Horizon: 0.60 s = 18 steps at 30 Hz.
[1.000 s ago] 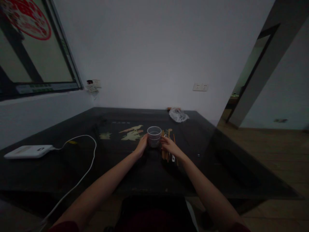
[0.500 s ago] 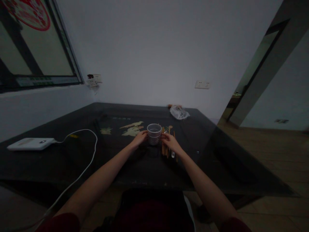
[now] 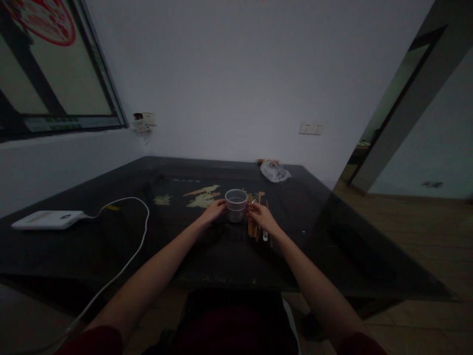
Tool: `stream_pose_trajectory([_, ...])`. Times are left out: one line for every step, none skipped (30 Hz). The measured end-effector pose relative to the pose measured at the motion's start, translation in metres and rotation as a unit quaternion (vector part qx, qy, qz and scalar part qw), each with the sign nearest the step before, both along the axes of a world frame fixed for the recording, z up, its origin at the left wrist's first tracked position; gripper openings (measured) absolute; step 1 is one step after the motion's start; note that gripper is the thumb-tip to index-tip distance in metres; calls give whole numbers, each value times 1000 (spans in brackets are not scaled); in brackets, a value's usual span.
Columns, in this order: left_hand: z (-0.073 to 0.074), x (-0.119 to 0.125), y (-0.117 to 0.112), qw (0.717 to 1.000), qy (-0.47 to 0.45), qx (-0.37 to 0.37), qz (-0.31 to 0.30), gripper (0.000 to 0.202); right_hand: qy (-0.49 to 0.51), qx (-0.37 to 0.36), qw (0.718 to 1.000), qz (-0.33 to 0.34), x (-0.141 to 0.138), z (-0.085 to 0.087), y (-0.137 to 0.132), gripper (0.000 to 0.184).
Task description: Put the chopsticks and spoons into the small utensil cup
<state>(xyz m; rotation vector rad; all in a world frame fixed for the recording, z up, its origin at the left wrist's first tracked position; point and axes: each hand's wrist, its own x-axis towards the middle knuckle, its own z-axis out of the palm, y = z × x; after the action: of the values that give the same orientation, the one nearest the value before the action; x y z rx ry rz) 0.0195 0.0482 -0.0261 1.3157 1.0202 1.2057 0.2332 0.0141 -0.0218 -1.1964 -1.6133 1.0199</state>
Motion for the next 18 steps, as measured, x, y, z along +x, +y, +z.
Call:
stream_pose_trajectory([0,-1,1,1000,15,-4,-13,17,-1,1,1000,0,0,0,0,35])
stream_pose_trajectory([0,-1,2,999,30,-11,-22,18,-3,1,1000,0,1,0,0,35])
stream_pose_trajectory([-1,-2,3,999,42,-16,-24,19,-5,1,1000,2,1,-1,1,35])
stream_pose_trajectory([-1,-2,4,999,47,-16,-20,20,-8,3,1000,4,2,-1,1,35])
stream_pose_trajectory([-1,-2,5,998,51,-15,-18,21,-10,5,1000,6,2,-1,0,35])
stream_pose_trajectory([-2,-2,5,998,55,-14,-18,21,-12,7,1000,7,2,0,0,34])
stream_pose_trajectory([-2,-2,6,998,59,-14,-21,22,-12,8,1000,8,2,0,0,34])
stream_pose_trajectory([-2,-3,6,998,64,-13,-23,23,-10,6,1000,8,1,0,0,34])
stream_pose_trajectory([-1,-3,5,997,69,-13,-25,24,-8,3,1000,8,1,0,0,33])
stream_pose_trajectory([-1,-3,5,997,72,-12,-24,25,-7,-2,1000,6,0,0,0,33])
stream_pose_trajectory([0,-4,4,997,73,-11,-21,26,-7,-5,1000,5,0,1,0,33])
stream_pose_trajectory([1,-4,3,997,74,-11,-15,26,-9,-6,1000,3,0,1,0,32])
stream_pose_trajectory([3,-4,2,997,75,-11,-9,26,-11,-5,1000,1,-1,2,0,32])
stream_pose_trajectory([4,-4,1,997,77,-9,-1,25,-13,-4,1000,-1,-1,3,-1,32])
stream_pose_trajectory([6,-4,0,997,80,-6,6,25,-14,-4,1000,-2,-1,3,-1,32])
stream_pose_trajectory([8,-4,-1,996,87,-2,13,24,-14,-6,1000,-3,-1,4,-1,31])
stream_pose_trajectory([10,-5,-2,995,95,3,18,23,-11,-11,1000,-4,-1,5,-2,31])
stream_pose_trajectory([11,-5,-3,995,101,8,24,22,-7,-16,1000,-4,-1,5,-2,31])
